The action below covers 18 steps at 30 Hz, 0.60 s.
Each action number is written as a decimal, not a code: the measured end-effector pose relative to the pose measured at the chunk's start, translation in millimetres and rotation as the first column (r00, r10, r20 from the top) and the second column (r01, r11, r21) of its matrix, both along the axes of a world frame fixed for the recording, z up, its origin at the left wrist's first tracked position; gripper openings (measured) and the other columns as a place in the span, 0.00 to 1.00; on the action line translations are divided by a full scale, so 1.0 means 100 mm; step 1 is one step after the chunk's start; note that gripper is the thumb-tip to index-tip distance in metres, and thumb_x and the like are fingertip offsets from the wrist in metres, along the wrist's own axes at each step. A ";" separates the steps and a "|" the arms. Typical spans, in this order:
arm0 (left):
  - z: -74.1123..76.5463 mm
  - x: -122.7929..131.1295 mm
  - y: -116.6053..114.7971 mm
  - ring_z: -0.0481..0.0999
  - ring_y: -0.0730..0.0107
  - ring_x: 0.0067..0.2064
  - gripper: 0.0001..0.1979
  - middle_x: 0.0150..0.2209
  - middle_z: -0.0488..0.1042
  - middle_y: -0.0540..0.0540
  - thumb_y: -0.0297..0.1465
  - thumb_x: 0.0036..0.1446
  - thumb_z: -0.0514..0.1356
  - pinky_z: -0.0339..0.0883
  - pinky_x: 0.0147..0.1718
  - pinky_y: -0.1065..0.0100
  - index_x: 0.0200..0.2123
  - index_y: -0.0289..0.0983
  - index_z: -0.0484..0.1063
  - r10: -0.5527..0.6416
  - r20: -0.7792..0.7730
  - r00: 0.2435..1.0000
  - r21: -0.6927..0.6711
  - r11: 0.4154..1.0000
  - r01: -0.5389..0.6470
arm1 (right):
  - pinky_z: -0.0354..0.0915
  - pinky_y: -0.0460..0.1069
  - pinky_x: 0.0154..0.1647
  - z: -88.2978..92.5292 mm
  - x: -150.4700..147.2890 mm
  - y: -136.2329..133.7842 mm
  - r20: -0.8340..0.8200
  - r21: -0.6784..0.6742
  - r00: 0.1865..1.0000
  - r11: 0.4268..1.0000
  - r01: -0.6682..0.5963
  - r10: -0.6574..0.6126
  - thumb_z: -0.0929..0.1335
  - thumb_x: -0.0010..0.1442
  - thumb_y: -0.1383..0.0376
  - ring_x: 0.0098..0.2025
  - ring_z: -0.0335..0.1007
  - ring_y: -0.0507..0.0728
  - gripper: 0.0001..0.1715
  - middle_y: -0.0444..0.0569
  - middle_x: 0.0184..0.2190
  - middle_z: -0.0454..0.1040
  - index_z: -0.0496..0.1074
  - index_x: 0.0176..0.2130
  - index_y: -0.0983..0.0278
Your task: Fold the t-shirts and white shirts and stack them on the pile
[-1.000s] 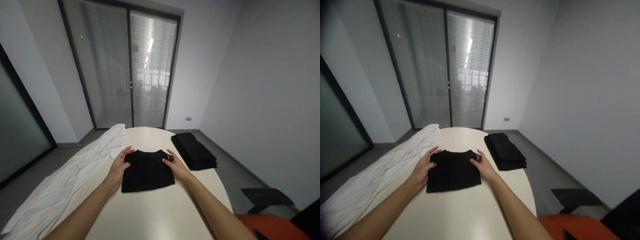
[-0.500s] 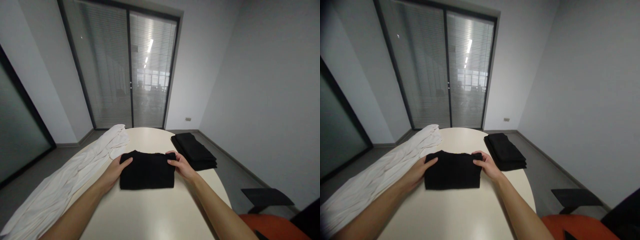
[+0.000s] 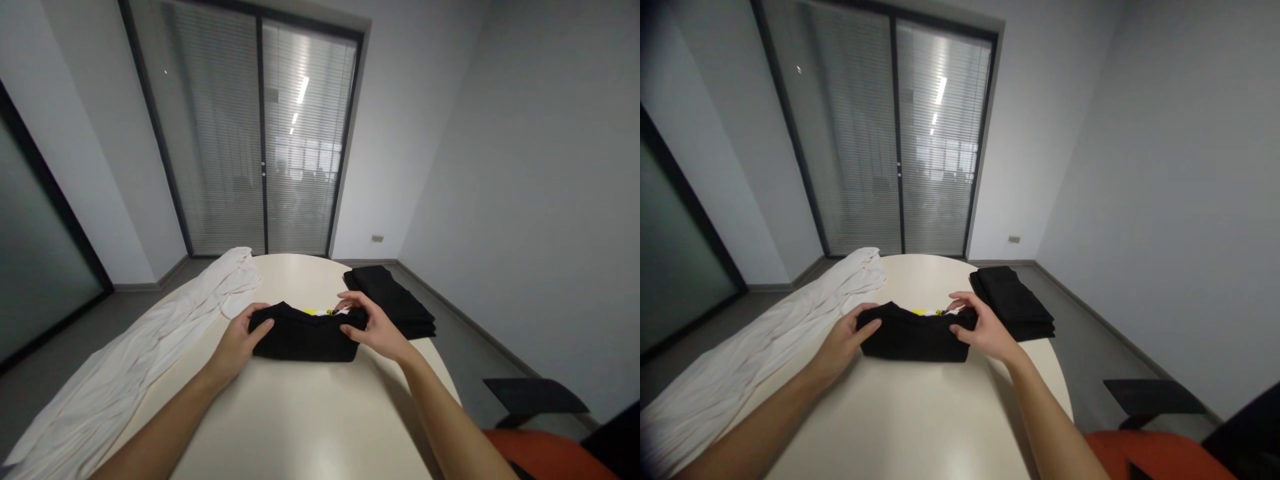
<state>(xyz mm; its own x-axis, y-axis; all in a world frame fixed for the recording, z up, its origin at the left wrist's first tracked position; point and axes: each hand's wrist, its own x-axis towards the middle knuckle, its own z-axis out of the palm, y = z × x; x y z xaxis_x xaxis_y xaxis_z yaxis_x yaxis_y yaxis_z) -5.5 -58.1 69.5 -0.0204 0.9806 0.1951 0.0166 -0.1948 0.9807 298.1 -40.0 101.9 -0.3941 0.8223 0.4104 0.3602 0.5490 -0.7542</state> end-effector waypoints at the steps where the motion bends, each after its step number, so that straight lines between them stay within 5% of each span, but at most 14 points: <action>1: -0.01 0.01 -0.01 0.78 0.57 0.44 0.25 0.40 0.80 0.45 0.45 0.47 0.69 0.72 0.45 0.60 0.44 0.38 0.73 0.006 -0.003 1.000 0.007 1.000 -0.006 | 0.61 0.58 0.59 0.08 -0.03 -0.06 0.087 0.057 0.996 0.998 0.012 -0.017 0.73 0.56 0.58 0.53 0.70 0.61 0.33 0.52 0.50 0.75 0.65 0.59 0.58; 7: -0.03 0.04 -0.05 0.78 0.60 0.43 0.20 0.38 0.79 0.46 0.43 0.51 0.66 0.70 0.45 0.61 0.44 0.39 0.72 -0.030 -0.051 0.998 0.057 0.998 0.033 | 0.41 0.67 0.69 0.46 -0.48 -0.32 0.487 0.347 0.857 0.938 -0.015 -0.166 0.75 0.53 0.47 0.62 0.62 0.69 0.42 0.55 0.58 0.72 0.67 0.61 0.57; 12: 0.00 0.05 -0.09 0.78 0.60 0.42 0.17 0.38 0.78 0.47 0.42 0.50 0.67 0.71 0.45 0.62 0.41 0.40 0.74 0.021 -0.095 0.995 0.117 0.993 -0.010 | 0.65 0.57 0.50 0.51 -0.71 -0.39 0.622 0.211 0.769 0.977 0.022 -0.152 0.68 0.64 0.54 0.44 0.75 0.65 0.18 0.56 0.42 0.79 0.74 0.50 0.61; 18: 0.06 0.07 -0.13 0.78 0.59 0.42 0.18 0.38 0.79 0.46 0.44 0.51 0.66 0.71 0.45 0.61 0.41 0.39 0.75 0.103 -0.090 0.991 0.127 0.988 -0.091 | 0.63 0.52 0.37 0.60 -0.73 -0.48 0.650 0.172 0.735 0.980 0.101 -0.190 0.65 0.67 0.55 0.39 0.76 0.64 0.15 0.53 0.37 0.80 0.73 0.49 0.59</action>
<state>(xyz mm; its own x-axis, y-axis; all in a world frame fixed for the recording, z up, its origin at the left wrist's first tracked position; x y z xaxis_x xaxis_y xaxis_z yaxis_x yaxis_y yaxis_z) 1.4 -71.5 75.5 -0.0896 0.9435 0.3191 0.1338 -0.3060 0.9426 225.3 -87.8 161.4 -0.4819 0.8557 0.1885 0.8256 0.5155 -0.2295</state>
